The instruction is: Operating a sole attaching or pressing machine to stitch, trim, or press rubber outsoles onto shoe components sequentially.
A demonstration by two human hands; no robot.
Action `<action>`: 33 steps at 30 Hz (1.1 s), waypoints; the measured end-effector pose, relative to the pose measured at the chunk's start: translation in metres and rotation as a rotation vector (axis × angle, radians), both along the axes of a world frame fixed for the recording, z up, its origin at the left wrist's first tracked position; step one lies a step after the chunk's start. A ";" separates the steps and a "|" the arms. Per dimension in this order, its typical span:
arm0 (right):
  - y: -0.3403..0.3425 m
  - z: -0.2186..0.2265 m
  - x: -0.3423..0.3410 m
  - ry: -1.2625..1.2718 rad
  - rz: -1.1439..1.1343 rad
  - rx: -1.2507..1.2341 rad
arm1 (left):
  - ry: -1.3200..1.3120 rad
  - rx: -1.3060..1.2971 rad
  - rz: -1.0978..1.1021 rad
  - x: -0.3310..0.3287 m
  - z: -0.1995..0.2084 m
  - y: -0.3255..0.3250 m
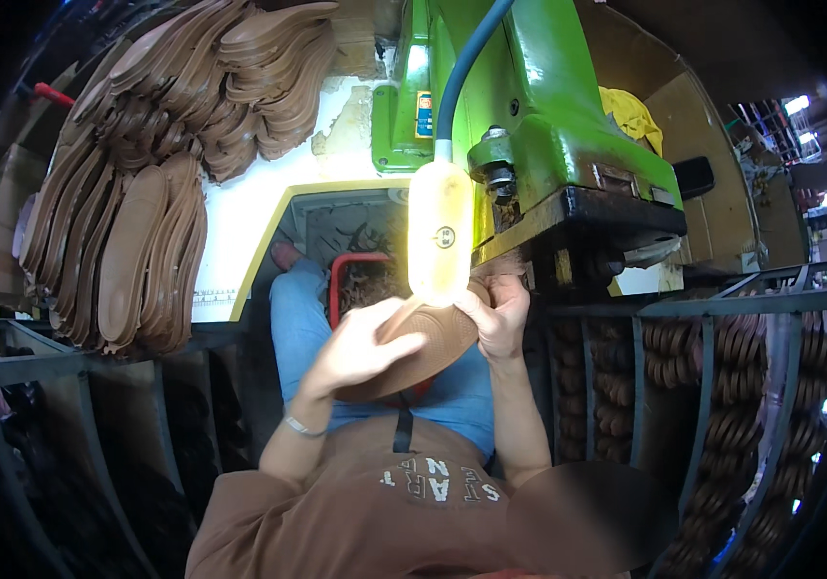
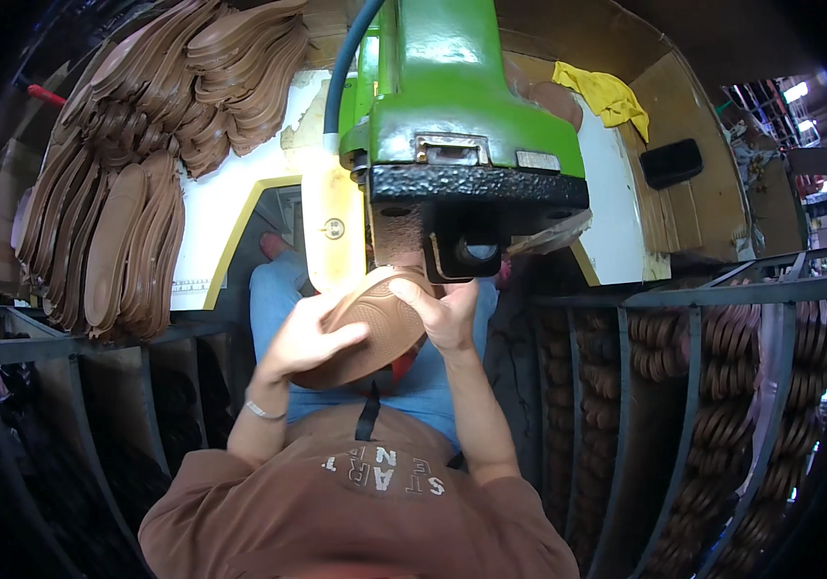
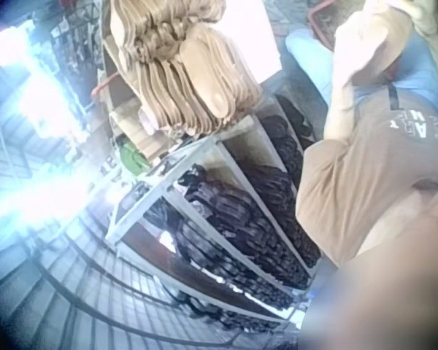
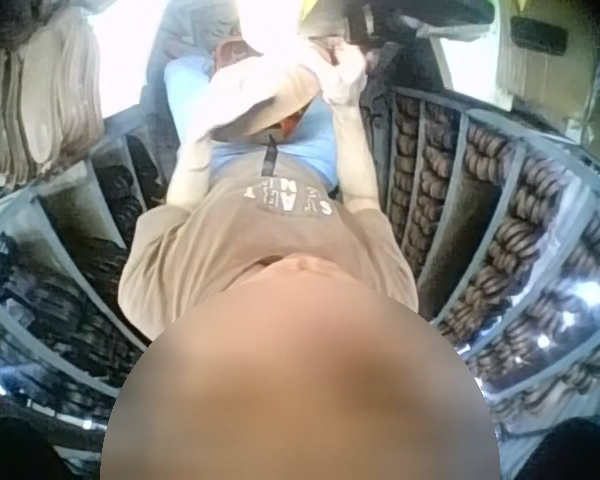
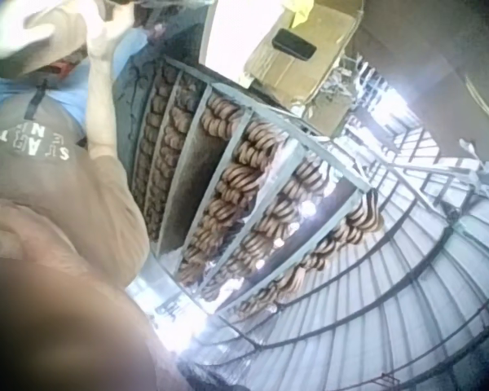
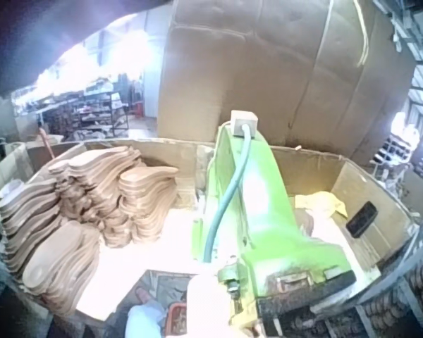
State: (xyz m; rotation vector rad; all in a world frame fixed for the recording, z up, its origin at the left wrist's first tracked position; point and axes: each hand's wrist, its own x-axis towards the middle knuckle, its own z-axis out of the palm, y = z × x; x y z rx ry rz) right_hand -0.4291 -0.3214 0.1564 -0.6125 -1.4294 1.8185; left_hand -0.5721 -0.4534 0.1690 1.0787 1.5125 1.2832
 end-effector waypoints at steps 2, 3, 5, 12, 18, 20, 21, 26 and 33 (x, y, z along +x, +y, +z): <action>-0.008 -0.006 0.007 -0.069 -0.166 0.000 | 0.091 0.168 0.178 0.021 0.007 0.033; -0.010 -0.016 0.017 -0.132 -0.224 0.055 | 0.103 0.079 0.127 0.025 0.006 0.039; -0.032 -0.020 0.035 -0.127 -0.159 0.007 | 0.127 0.039 0.144 0.030 0.004 0.047; -0.102 -0.052 0.150 -0.462 0.235 -0.316 | -0.074 0.187 0.273 0.058 -0.034 0.038; -0.048 -0.005 0.182 -0.176 -0.318 -0.349 | -0.164 -0.049 0.201 0.052 -0.014 0.030; -0.023 0.006 0.179 -0.180 -0.357 -0.304 | -0.311 0.089 0.310 0.053 -0.021 0.027; -0.009 0.014 0.174 -0.223 -0.370 -0.262 | -0.512 0.146 0.386 0.057 -0.011 0.030; 0.040 0.043 0.133 -0.242 -0.429 -0.160 | -0.345 0.160 0.298 0.033 -0.017 0.016; 0.056 0.037 0.071 -0.156 -0.181 0.034 | -0.281 0.132 0.316 -0.009 0.002 -0.011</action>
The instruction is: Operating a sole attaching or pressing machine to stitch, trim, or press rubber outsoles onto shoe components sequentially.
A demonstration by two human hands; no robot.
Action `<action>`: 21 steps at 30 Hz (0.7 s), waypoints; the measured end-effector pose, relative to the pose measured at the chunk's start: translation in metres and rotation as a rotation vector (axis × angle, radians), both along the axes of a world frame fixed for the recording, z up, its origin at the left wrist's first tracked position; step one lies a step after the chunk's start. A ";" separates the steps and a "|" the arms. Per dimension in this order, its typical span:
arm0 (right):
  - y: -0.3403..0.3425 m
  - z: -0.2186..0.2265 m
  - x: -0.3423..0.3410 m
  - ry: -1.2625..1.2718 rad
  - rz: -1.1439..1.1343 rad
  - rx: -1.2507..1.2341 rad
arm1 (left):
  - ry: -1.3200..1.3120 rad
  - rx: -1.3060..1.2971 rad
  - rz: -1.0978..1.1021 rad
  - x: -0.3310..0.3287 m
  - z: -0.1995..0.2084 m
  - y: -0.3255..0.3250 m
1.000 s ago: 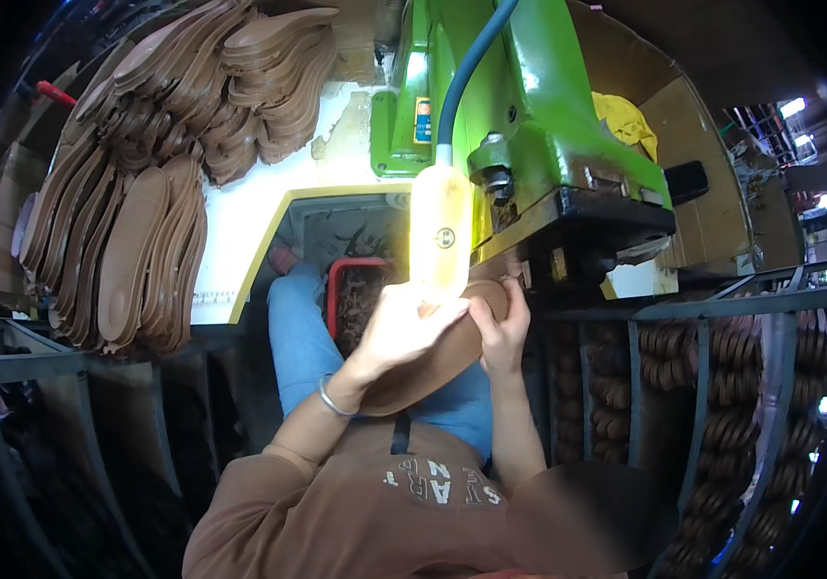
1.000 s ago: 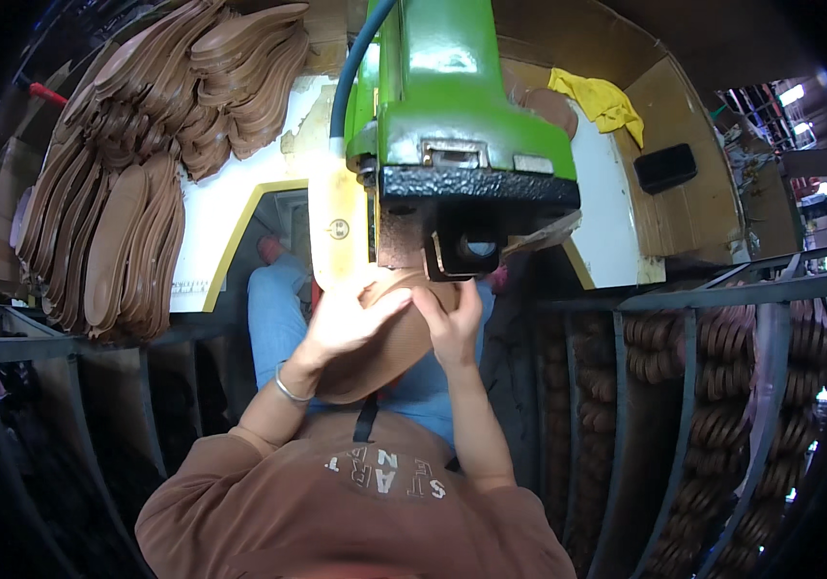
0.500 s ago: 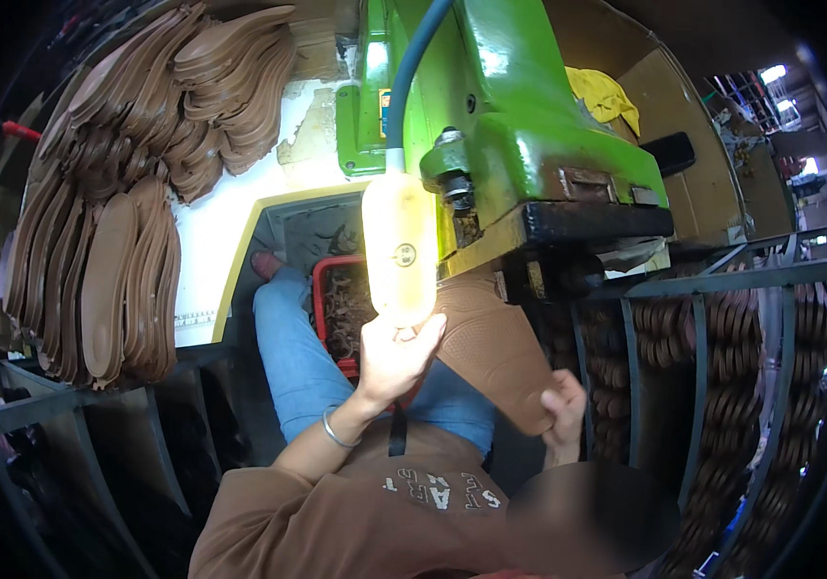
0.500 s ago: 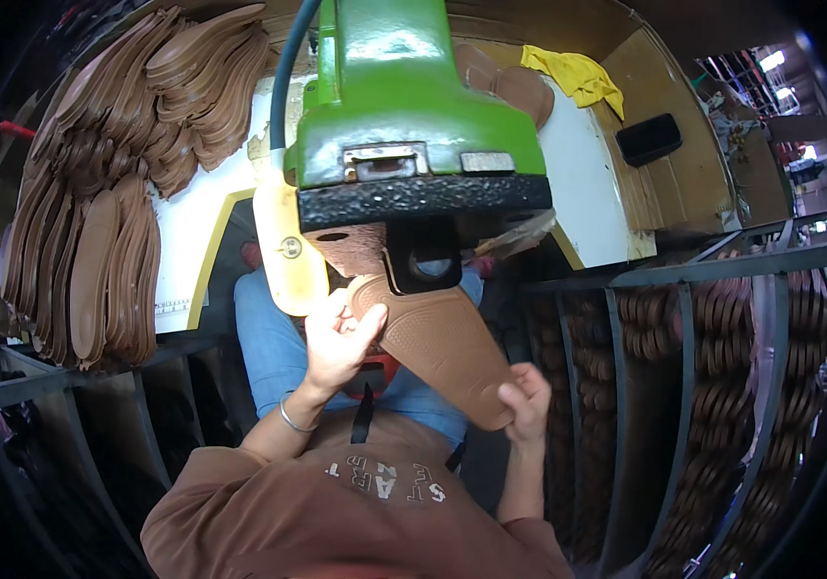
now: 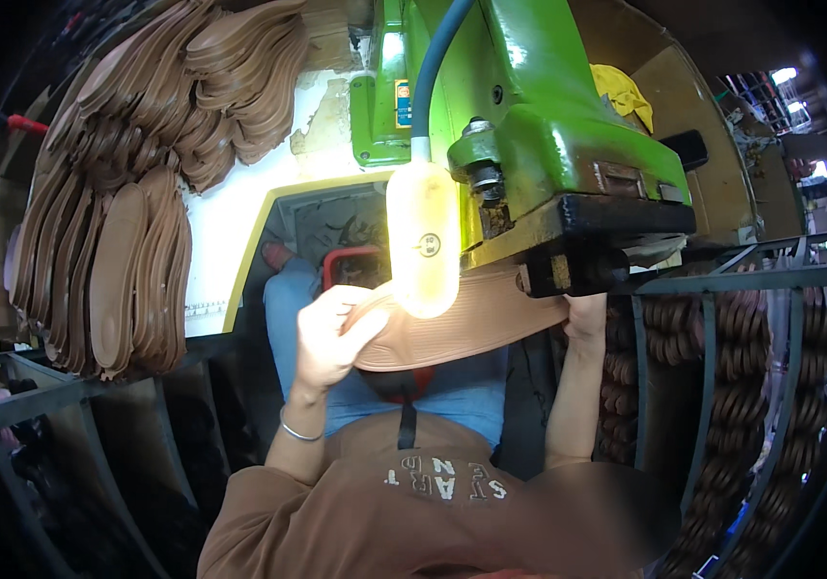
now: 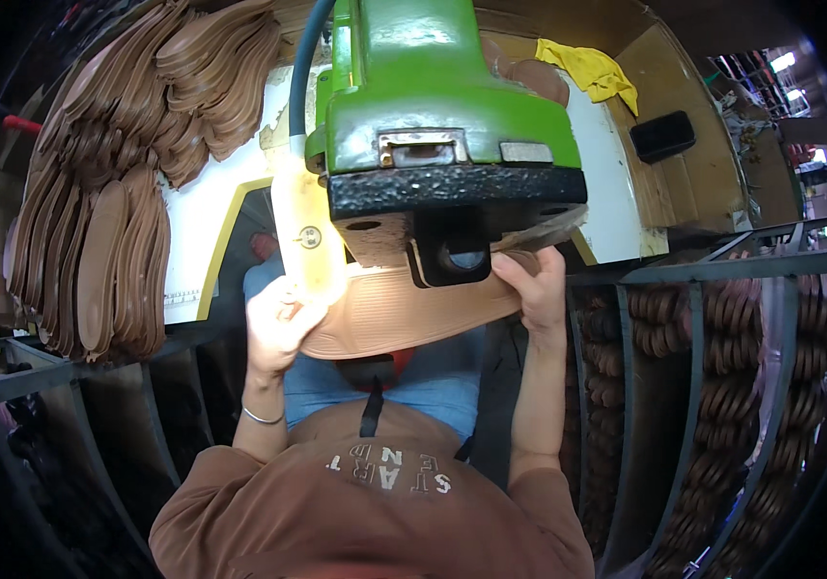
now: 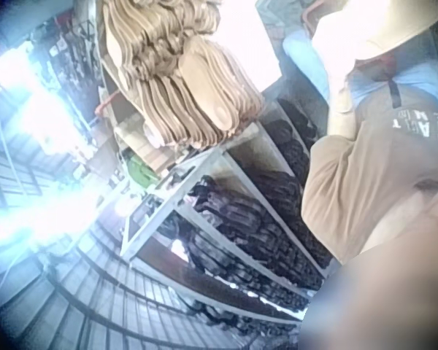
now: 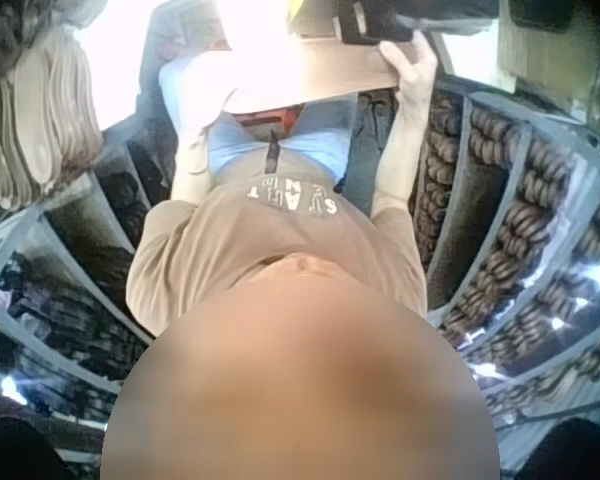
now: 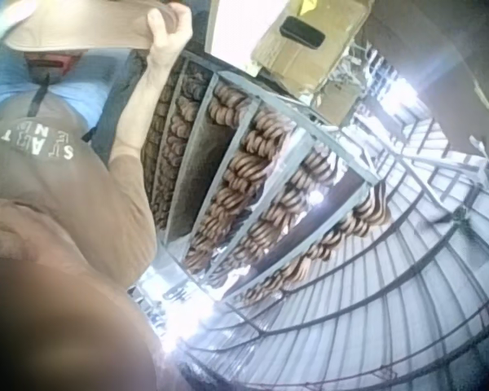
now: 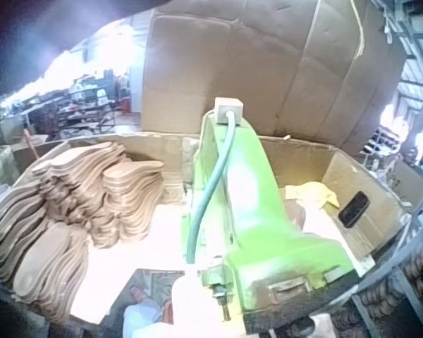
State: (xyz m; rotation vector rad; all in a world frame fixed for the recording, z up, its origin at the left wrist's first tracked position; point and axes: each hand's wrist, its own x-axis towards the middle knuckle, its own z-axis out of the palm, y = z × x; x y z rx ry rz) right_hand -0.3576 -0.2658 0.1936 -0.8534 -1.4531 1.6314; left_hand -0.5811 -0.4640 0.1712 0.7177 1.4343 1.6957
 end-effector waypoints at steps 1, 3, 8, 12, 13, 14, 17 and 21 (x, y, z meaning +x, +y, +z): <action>0.001 -0.005 -0.004 -0.002 0.097 0.044 | -0.006 -0.015 -0.006 -0.008 -0.001 -0.006; -0.008 -0.009 -0.021 0.069 0.125 0.068 | -0.129 -0.002 0.052 -0.018 -0.004 -0.020; -0.030 -0.006 -0.051 -0.038 0.212 0.140 | -0.237 -0.014 0.065 -0.042 -0.028 -0.061; -0.041 -0.010 -0.074 -0.092 0.174 0.244 | -0.215 -0.126 -0.076 -0.045 -0.059 -0.092; -0.044 -0.011 -0.078 -0.072 0.129 0.272 | -0.197 -0.240 -0.163 -0.040 -0.061 -0.096; -0.044 -0.016 -0.079 -0.089 0.133 0.213 | -0.187 -0.295 -0.214 -0.030 -0.068 -0.097; -0.048 -0.016 -0.087 -0.027 0.084 0.199 | -0.197 -0.329 -0.325 0.022 -0.083 -0.084; -0.048 -0.013 -0.070 -0.100 0.101 0.123 | 0.175 -0.360 -0.444 0.080 -0.070 -0.055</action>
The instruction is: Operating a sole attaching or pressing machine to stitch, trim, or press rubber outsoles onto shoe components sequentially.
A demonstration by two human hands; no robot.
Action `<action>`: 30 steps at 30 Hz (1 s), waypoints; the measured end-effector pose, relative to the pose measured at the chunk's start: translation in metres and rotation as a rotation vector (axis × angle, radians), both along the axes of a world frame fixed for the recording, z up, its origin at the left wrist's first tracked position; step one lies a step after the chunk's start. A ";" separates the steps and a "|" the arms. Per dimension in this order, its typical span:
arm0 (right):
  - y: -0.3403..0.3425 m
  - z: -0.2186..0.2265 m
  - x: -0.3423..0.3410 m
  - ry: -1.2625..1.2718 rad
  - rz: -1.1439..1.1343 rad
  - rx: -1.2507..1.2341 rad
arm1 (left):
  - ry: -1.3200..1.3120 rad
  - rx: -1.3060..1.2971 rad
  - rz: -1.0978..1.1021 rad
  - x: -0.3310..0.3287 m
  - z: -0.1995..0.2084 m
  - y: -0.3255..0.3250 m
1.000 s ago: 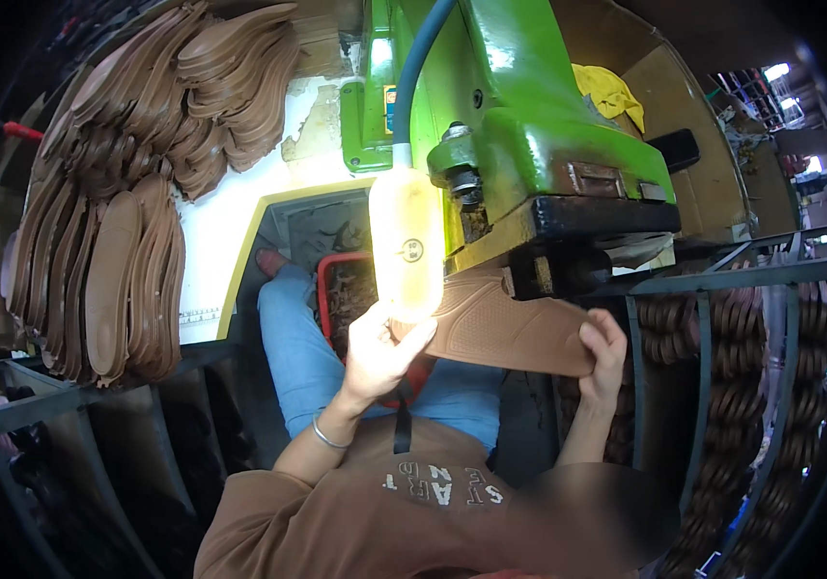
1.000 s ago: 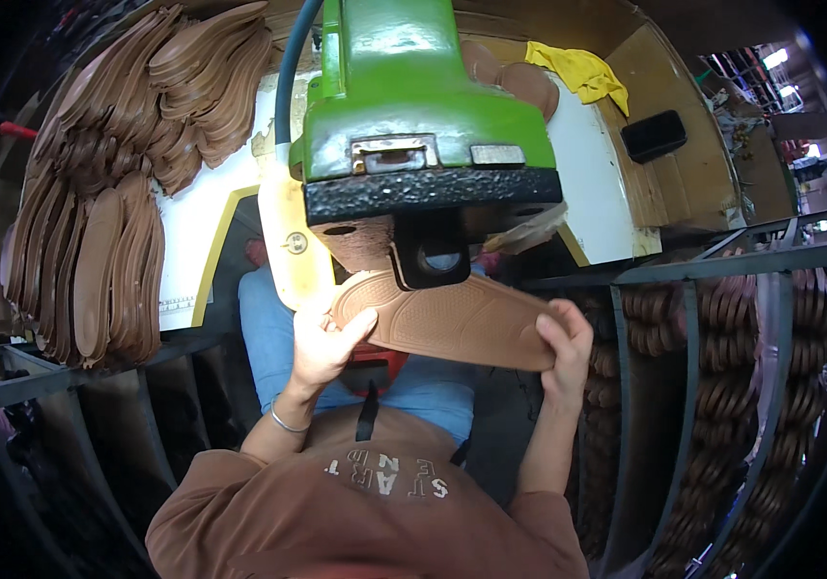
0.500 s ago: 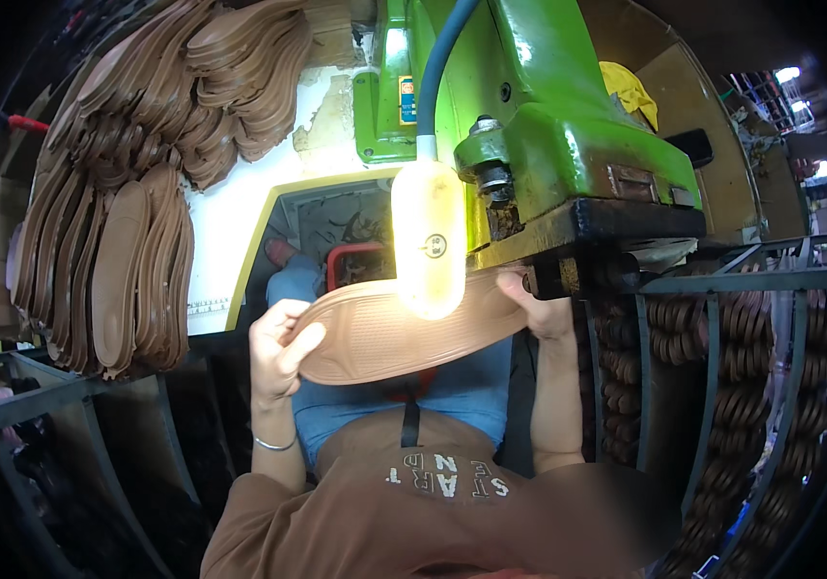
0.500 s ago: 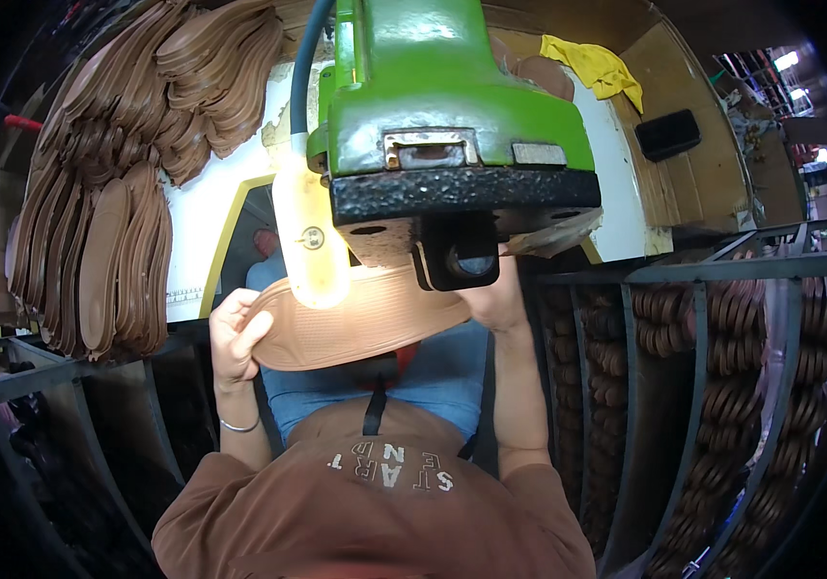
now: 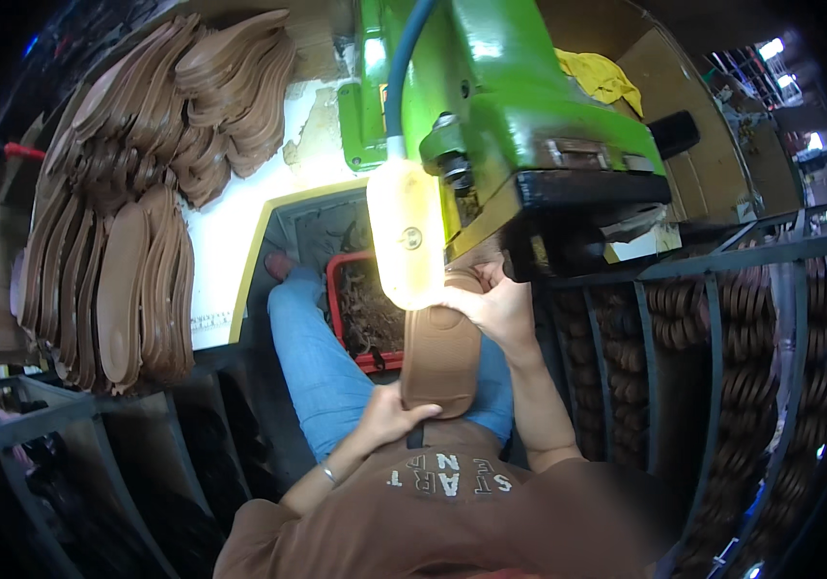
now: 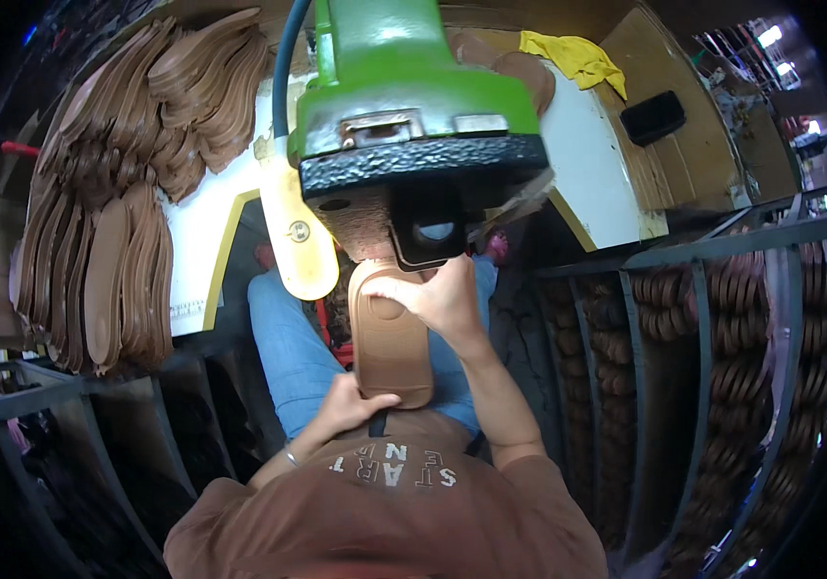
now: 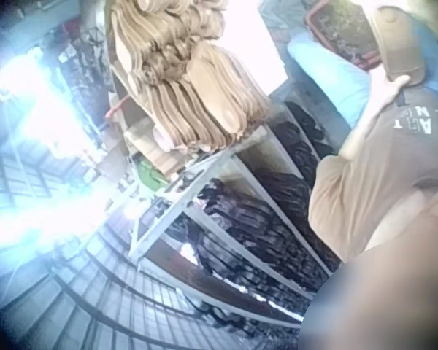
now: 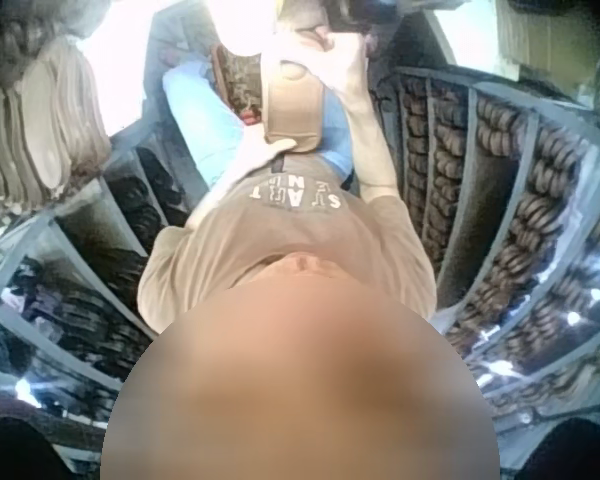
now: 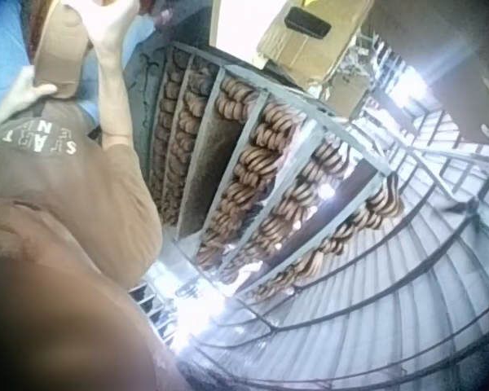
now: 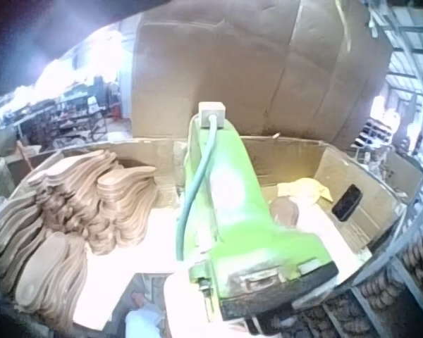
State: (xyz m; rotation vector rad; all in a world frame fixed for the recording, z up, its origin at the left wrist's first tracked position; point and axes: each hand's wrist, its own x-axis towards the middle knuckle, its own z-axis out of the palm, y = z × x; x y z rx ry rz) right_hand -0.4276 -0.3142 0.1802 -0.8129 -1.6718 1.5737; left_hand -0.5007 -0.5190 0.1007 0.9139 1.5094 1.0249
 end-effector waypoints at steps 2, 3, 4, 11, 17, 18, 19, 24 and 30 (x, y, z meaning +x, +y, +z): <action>0.007 0.020 0.022 -0.426 0.041 0.295 | 0.091 0.063 -0.058 -0.004 0.011 0.006; 0.018 0.036 0.040 -0.381 0.107 0.331 | 0.026 0.100 0.103 -0.014 0.020 0.012; 0.023 0.056 0.058 -0.421 -0.014 0.186 | -0.034 0.132 0.268 -0.033 0.034 0.014; 0.076 0.076 0.108 0.232 -0.776 0.060 | 1.847 -0.342 1.130 -0.202 0.090 -0.078; 0.137 0.003 -0.023 0.946 -0.432 -0.471 | 1.690 -0.396 1.065 -0.233 0.083 -0.091; 0.143 -0.006 -0.046 1.033 -0.450 -0.576 | 1.701 -0.376 1.063 -0.235 0.089 -0.092; 0.147 -0.014 -0.066 1.078 -0.475 -0.632 | 1.629 -0.403 1.092 -0.237 0.097 -0.093; 0.164 -0.035 -0.115 1.162 -0.523 -0.634 | 1.513 -0.274 1.087 -0.251 0.105 -0.095; 0.181 -0.037 -0.093 1.188 -0.682 -0.722 | 1.328 0.368 1.177 -0.216 0.133 -0.083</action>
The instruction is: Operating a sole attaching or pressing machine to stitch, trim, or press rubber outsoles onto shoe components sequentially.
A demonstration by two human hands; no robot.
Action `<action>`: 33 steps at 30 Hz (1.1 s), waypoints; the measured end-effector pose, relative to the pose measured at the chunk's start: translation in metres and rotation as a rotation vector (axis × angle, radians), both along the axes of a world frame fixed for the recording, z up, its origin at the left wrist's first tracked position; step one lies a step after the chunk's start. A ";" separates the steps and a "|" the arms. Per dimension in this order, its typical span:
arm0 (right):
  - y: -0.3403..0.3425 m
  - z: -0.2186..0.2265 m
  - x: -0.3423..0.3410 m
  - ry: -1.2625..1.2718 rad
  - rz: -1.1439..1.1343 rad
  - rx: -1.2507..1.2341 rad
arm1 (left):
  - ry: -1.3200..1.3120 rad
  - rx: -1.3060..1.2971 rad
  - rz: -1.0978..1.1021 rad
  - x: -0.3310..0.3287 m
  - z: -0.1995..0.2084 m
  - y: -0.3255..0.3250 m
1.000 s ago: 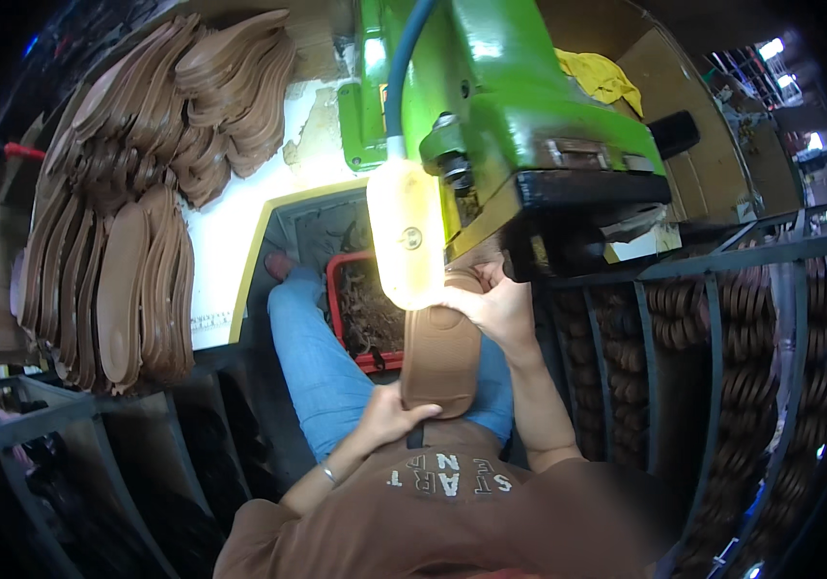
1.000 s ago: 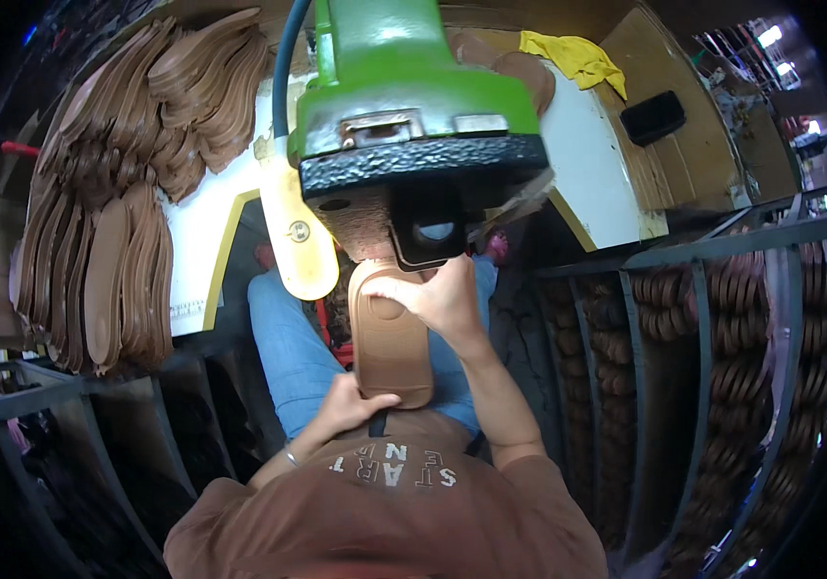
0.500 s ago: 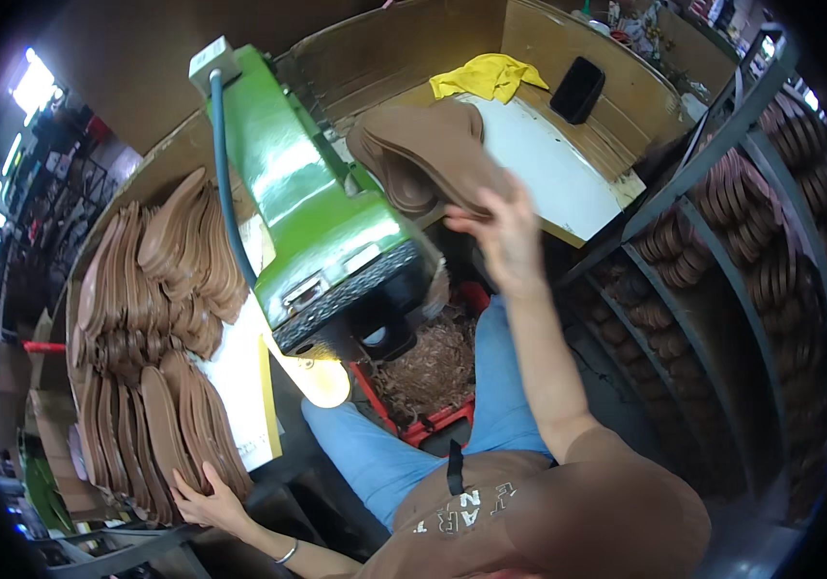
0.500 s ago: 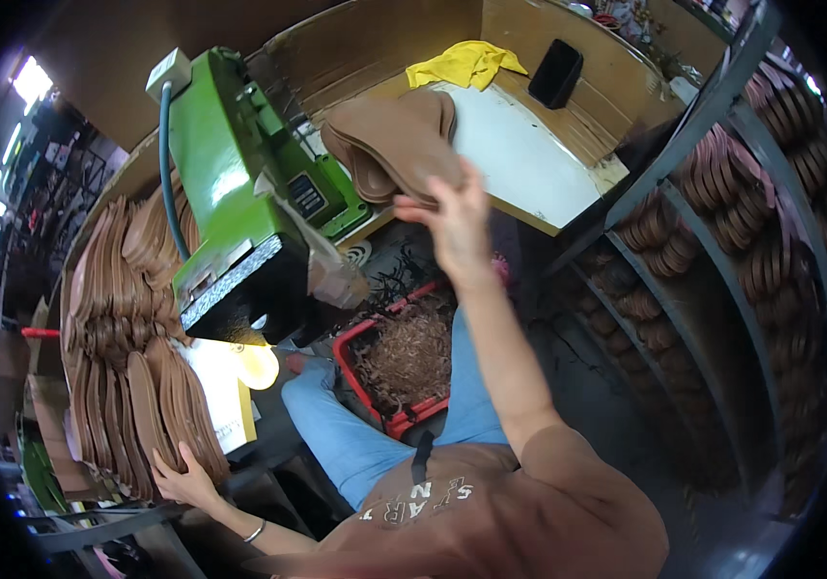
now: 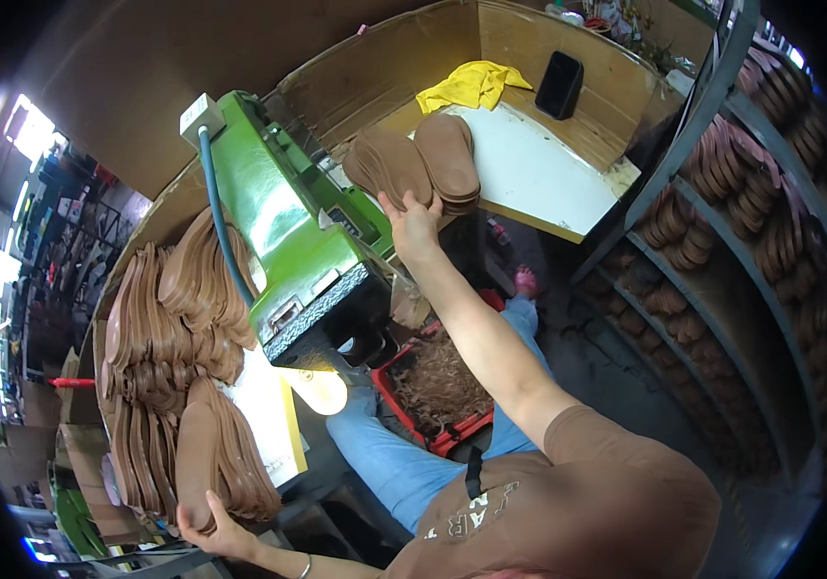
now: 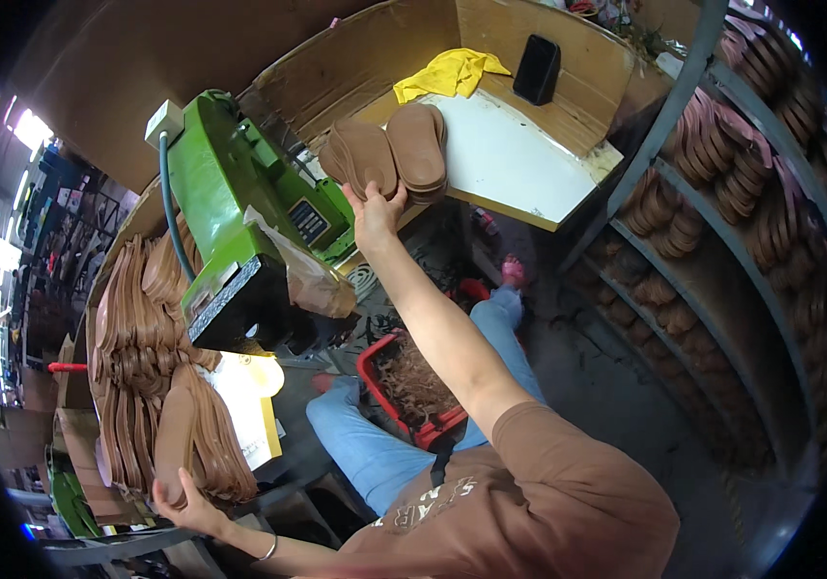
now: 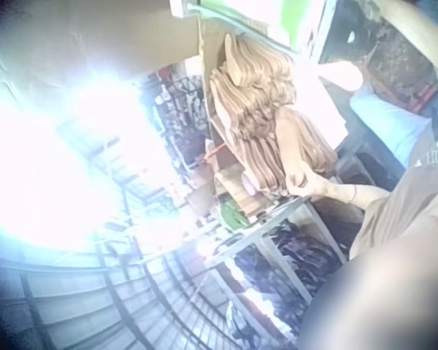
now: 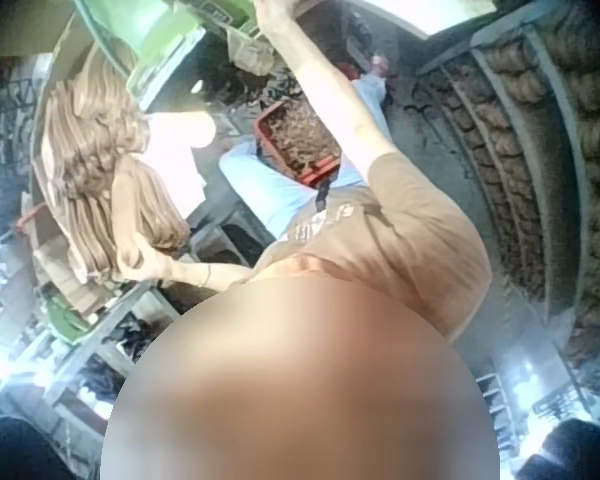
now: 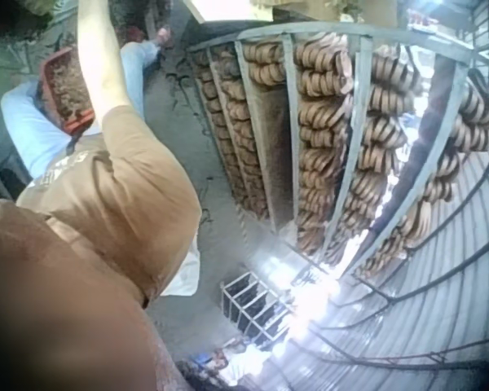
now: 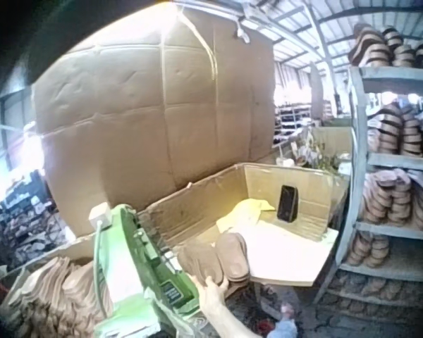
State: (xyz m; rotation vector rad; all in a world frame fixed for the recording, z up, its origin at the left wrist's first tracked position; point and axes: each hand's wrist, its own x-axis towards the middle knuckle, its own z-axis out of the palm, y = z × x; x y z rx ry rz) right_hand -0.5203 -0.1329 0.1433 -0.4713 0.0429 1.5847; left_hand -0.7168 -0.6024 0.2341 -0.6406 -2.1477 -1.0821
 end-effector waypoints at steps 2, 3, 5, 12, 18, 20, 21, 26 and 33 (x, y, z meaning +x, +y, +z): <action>-0.004 -0.006 0.005 -0.026 0.014 0.039 | -0.029 0.166 -0.249 0.025 0.017 0.009; -0.014 -0.004 0.008 -0.103 0.147 0.054 | -0.053 0.131 -0.330 0.040 0.024 0.014; -0.048 0.012 0.027 -0.340 0.382 0.111 | -0.206 0.147 -0.575 0.060 0.026 0.029; -0.199 -0.067 0.173 -0.947 1.441 0.811 | -1.149 0.413 -1.213 0.130 -0.076 0.126; -0.283 -0.080 0.210 -0.997 1.237 0.422 | -1.326 -0.090 -1.280 0.205 -0.086 0.175; -0.286 -0.076 0.192 -0.940 1.169 0.358 | -1.246 -0.167 -1.283 0.200 -0.059 0.194; -0.289 -0.075 0.185 -0.876 1.092 0.298 | -1.231 -0.203 -1.258 0.194 -0.051 0.202; -0.303 -0.079 0.193 -0.953 1.106 0.406 | -1.040 -0.059 -1.210 0.185 -0.075 0.198; -0.265 -0.046 0.271 -0.962 0.831 0.234 | -1.383 0.213 -1.207 0.198 -0.078 0.184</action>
